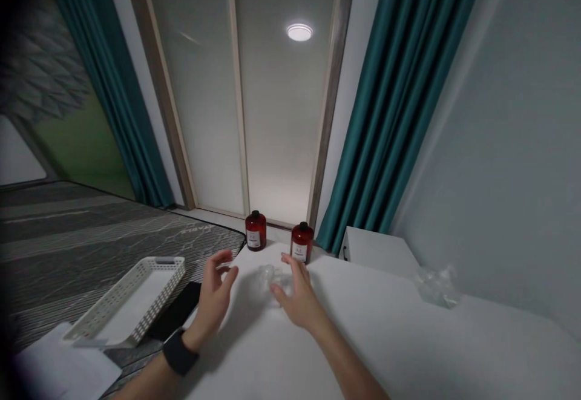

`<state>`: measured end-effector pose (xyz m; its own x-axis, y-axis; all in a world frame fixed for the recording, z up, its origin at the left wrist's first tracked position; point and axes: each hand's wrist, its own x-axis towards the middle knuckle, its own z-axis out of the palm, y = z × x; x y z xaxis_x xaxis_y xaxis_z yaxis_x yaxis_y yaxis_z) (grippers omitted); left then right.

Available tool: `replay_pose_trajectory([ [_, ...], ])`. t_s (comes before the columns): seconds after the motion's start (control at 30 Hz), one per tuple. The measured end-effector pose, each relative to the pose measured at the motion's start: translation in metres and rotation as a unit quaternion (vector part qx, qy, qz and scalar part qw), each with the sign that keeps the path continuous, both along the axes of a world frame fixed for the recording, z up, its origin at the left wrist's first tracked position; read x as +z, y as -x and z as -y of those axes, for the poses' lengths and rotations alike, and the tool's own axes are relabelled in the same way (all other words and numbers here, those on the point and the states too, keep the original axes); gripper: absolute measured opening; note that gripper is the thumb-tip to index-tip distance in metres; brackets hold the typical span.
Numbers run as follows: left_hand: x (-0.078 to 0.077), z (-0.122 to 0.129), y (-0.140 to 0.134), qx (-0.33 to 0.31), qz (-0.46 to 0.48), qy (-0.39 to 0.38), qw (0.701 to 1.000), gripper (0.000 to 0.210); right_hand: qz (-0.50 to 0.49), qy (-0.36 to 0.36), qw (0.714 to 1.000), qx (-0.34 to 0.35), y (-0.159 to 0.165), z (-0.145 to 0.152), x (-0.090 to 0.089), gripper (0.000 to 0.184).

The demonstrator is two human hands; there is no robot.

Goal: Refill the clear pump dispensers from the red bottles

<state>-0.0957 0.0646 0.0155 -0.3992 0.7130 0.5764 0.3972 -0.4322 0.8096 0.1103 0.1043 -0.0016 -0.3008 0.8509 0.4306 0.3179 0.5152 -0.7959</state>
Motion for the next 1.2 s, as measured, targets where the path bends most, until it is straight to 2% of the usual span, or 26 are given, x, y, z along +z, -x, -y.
replay_pose_trajectory([
  [0.07, 0.001, -0.012, 0.011, 0.026, 0.027, 0.029, 0.999, 0.034, 0.020, 0.037, 0.999, 0.005, 0.005, 0.004, -0.006, 0.076],
  [0.13, 0.002, -0.025, 0.019, 0.029, 0.022, 0.057, 0.998, 0.038, 0.025, 0.061, 0.998, 0.006, 0.009, 0.004, -0.010, 0.080],
  [0.3, 0.009, -0.074, 0.024, 0.047, -0.116, 0.084, 0.989, 0.054, 0.019, 0.071, 0.997, -0.002, 0.008, 0.001, -0.014, 0.066],
  [0.37, 0.015, -0.099, 0.023, 0.051, -0.132, 0.085, 0.986, 0.058, 0.016, 0.066, 0.998, -0.014, 0.006, 0.002, -0.016, 0.059],
  [0.47, 0.022, -0.133, 0.021, 0.059, -0.142, 0.100, 0.983, 0.063, 0.011, 0.068, 0.997, -0.025, 0.004, 0.004, -0.017, 0.058],
  [0.6, 0.020, -0.155, 0.018, 0.063, -0.150, 0.116, 0.980, 0.069, 0.018, 0.076, 0.997, -0.028, 0.003, 0.005, -0.015, 0.059],
  [0.77, 0.007, -0.156, 0.013, 0.073, -0.142, 0.111, 0.981, 0.061, 0.014, 0.074, 0.997, -0.027, 0.004, 0.006, -0.013, 0.059],
  [0.87, 0.007, -0.150, 0.010, 0.068, -0.133, 0.091, 0.985, 0.056, 0.011, 0.066, 0.997, -0.024, 0.004, 0.007, -0.015, 0.059],
  [1.03, 0.025, -0.126, 0.006, 0.047, -0.104, 0.051, 0.992, 0.056, 0.003, 0.073, 0.997, -0.024, 0.007, 0.008, -0.015, 0.060],
  [1.2, 0.044, -0.084, 0.000, 0.007, -0.082, 0.020, 0.996, 0.056, -0.026, 0.077, 0.996, -0.022, 0.003, 0.009, -0.017, 0.069],
])
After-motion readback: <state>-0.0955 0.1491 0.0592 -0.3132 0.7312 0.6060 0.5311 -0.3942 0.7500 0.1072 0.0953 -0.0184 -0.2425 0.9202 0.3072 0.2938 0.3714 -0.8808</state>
